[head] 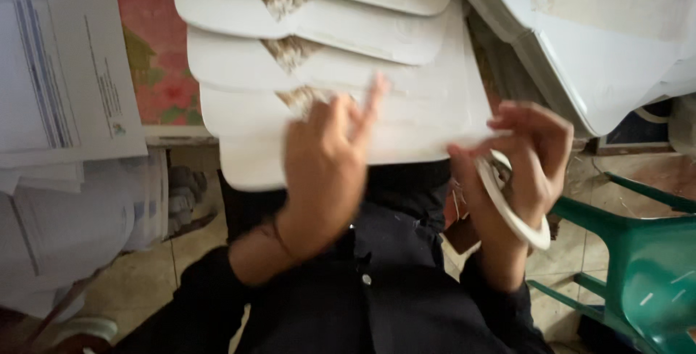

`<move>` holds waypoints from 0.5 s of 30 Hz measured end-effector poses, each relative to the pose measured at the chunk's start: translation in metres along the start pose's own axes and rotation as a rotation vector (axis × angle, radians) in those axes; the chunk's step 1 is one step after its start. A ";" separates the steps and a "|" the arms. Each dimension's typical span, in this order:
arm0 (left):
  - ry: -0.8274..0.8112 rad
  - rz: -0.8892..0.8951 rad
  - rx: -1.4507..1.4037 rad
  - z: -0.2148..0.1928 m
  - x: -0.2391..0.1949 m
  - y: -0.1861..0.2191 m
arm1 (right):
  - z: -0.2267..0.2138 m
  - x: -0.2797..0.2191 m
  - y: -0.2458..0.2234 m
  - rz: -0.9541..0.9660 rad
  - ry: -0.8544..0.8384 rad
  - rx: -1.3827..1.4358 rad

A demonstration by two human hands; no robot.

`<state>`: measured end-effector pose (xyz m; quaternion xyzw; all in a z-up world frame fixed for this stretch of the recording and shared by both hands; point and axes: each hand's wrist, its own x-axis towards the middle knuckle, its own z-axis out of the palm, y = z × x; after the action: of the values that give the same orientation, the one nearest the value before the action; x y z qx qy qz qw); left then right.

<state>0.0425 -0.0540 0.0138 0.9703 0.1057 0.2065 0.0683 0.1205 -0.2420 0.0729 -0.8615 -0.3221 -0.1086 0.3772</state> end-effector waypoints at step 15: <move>-0.173 0.231 -0.042 0.024 -0.014 0.007 | 0.045 -0.005 0.036 -0.115 -0.141 -0.059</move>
<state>0.0408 -0.0659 -0.0118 0.9886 -0.0175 0.1309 0.0730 0.1371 -0.2301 0.0188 -0.8580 -0.3931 -0.0788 0.3210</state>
